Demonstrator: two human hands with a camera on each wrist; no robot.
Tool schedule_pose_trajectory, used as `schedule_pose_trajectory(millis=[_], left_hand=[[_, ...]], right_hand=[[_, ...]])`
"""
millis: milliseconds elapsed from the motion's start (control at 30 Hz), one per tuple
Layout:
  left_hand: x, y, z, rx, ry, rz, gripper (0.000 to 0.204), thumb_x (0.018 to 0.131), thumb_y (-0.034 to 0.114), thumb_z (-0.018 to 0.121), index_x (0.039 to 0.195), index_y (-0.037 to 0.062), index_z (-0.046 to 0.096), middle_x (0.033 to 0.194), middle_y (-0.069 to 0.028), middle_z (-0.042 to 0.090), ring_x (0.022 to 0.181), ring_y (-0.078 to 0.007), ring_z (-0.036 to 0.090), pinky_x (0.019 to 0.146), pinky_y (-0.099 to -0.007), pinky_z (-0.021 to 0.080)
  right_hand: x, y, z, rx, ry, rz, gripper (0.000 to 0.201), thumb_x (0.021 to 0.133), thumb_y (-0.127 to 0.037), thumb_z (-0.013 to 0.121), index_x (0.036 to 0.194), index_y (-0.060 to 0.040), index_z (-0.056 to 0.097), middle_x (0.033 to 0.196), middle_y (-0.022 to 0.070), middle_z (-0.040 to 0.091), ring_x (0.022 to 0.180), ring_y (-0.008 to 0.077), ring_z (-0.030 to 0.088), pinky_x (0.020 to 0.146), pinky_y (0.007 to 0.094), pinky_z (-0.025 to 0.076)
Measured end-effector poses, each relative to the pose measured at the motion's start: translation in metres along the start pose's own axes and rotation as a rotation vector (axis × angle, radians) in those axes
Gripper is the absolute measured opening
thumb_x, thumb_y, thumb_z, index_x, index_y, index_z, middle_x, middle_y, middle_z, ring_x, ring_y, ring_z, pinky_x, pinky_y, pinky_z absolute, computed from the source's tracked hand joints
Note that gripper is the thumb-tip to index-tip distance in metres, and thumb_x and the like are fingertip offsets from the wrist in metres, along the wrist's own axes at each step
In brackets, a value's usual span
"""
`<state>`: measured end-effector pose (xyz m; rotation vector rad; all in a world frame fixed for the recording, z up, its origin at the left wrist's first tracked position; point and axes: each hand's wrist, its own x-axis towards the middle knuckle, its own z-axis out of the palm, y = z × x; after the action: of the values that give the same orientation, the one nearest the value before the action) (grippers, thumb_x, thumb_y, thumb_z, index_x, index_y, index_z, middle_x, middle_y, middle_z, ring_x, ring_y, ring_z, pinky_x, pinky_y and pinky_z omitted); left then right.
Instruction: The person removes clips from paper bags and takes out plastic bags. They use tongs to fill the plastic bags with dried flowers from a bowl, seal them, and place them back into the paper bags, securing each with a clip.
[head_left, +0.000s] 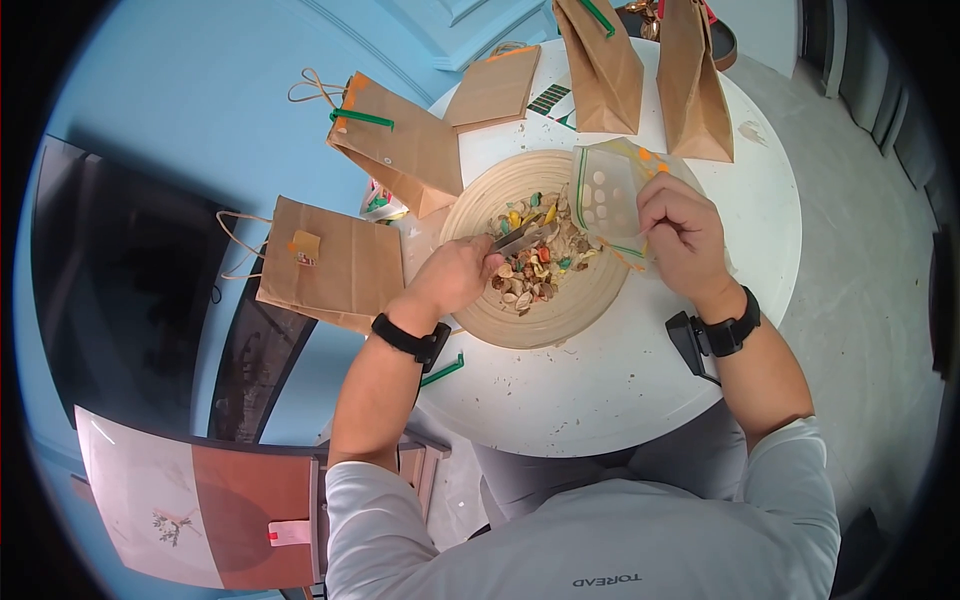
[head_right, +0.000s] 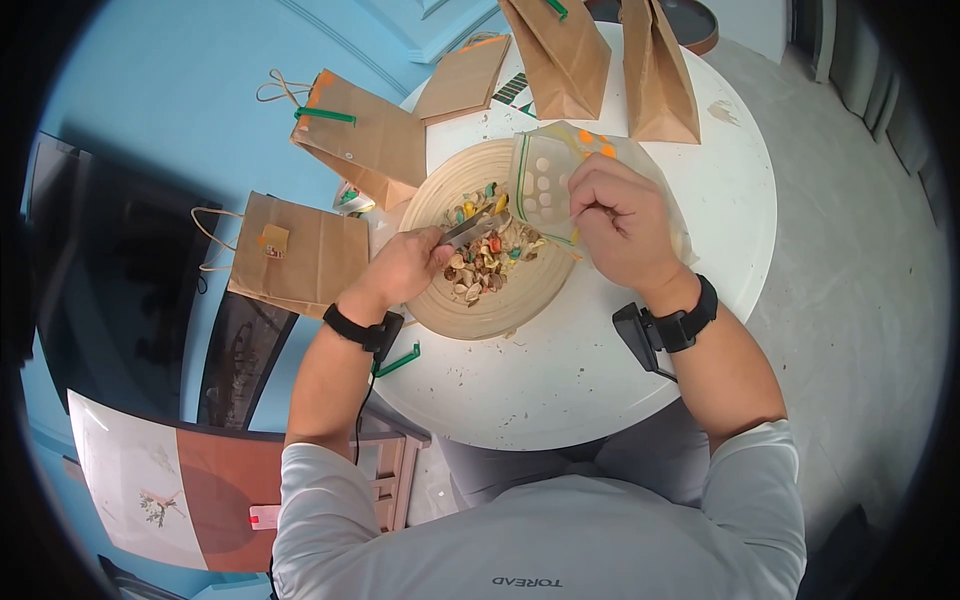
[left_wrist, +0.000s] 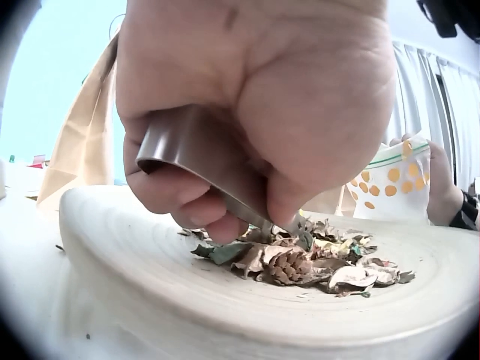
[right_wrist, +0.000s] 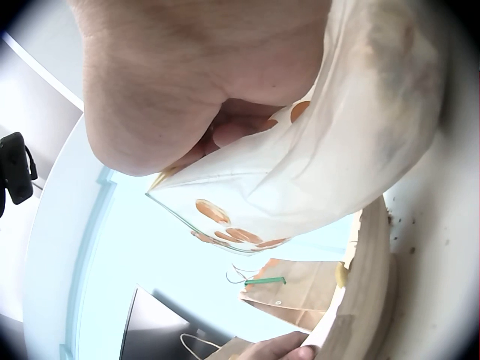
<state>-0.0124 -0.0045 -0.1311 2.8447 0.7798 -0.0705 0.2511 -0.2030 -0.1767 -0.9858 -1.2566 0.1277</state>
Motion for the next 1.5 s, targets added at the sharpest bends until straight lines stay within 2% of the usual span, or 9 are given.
schedule_pose_trajectory(millis=[467,567,667,767,867,967,1100,1200,1500], left_hand=[[-0.017,0.023,-0.041,-0.211,0.027,-0.087,0.027,0.106,0.026,0.063,0.101,-0.0007,0.067,0.091,-0.0257,0.070,0.087,-0.0461,0.065,0.077,-0.0485,0.052],[-0.015,0.044,-0.054,-0.202,0.058,-0.022,0.025,0.104,0.024,0.067,0.102,-0.0008,0.066,0.093,-0.0243,0.069,0.088,-0.0453,0.065,0.077,-0.0490,0.052],[-0.007,0.053,-0.043,-0.090,0.194,0.257,0.025,0.101,0.021,0.070,0.108,-0.0025,0.065,0.091,-0.0221,0.065,0.079,-0.0405,0.064,0.073,-0.0475,0.052],[-0.010,0.068,-0.048,0.078,0.285,0.233,0.027,0.098,0.019,0.073,0.113,-0.0010,0.065,0.095,-0.0213,0.065,0.086,-0.0412,0.066,0.075,-0.0480,0.053],[-0.025,0.058,-0.055,0.008,0.343,0.100,0.030,0.098,0.019,0.073,0.118,-0.0006,0.063,0.097,-0.0213,0.065,0.089,-0.0422,0.067,0.078,-0.0480,0.053],[-0.048,0.039,-0.038,0.068,0.249,0.014,0.034,0.097,0.021,0.073,0.120,-0.0010,0.062,0.101,-0.0204,0.066,0.094,-0.0410,0.067,0.080,-0.0481,0.054],[-0.069,0.046,-0.002,0.265,0.118,0.139,0.036,0.096,0.023,0.073,0.120,-0.0012,0.061,0.112,-0.0177,0.065,0.103,-0.0382,0.066,0.081,-0.0483,0.056],[-0.069,0.049,0.007,0.317,0.176,0.098,0.036,0.097,0.026,0.072,0.118,-0.0009,0.061,0.110,-0.0176,0.064,0.104,-0.0383,0.066,0.080,-0.0486,0.057],[-0.027,0.015,-0.002,0.134,0.013,-0.163,0.030,0.107,0.028,0.059,0.102,-0.0023,0.061,0.102,-0.0249,0.070,0.094,-0.0478,0.069,0.080,-0.0561,0.055]], right_hand=[[-0.001,0.001,0.004,0.030,-0.044,0.064,0.015,0.077,0.015,0.052,0.080,0.0018,0.060,0.086,0.0069,0.060,0.075,0.0168,0.055,0.067,0.0270,0.044],[-0.001,0.002,0.005,0.008,-0.090,0.053,0.016,0.077,0.014,0.052,0.080,0.0014,0.060,0.086,0.0073,0.060,0.075,0.0175,0.056,0.067,0.0278,0.045],[0.000,-0.002,0.004,0.016,-0.134,0.051,0.015,0.077,0.014,0.052,0.080,0.0013,0.060,0.086,0.0079,0.060,0.075,0.0180,0.056,0.068,0.0287,0.045],[-0.001,0.000,0.004,0.004,-0.074,0.012,0.015,0.077,0.014,0.052,0.079,0.0017,0.060,0.086,0.0080,0.060,0.075,0.0182,0.056,0.068,0.0284,0.045],[0.001,0.001,0.001,-0.032,0.040,-0.005,0.015,0.076,0.014,0.052,0.079,0.0024,0.060,0.086,0.0078,0.060,0.075,0.0178,0.055,0.068,0.0274,0.044],[0.002,0.000,-0.002,-0.011,0.097,0.010,0.015,0.076,0.015,0.052,0.079,0.0030,0.060,0.086,0.0075,0.060,0.075,0.0171,0.054,0.067,0.0267,0.043],[0.000,-0.001,0.000,-0.023,0.082,-0.004,0.014,0.076,0.015,0.052,0.079,0.0033,0.060,0.087,0.0077,0.060,0.074,0.0167,0.053,0.067,0.0265,0.043],[0.001,-0.001,0.000,-0.024,0.061,-0.007,0.014,0.077,0.015,0.052,0.079,0.0034,0.060,0.086,0.0077,0.060,0.074,0.0165,0.053,0.067,0.0265,0.043],[0.000,0.001,0.001,-0.019,0.017,-0.006,0.014,0.077,0.014,0.051,0.078,0.0034,0.059,0.085,0.0079,0.060,0.072,0.0164,0.052,0.064,0.0264,0.041]])
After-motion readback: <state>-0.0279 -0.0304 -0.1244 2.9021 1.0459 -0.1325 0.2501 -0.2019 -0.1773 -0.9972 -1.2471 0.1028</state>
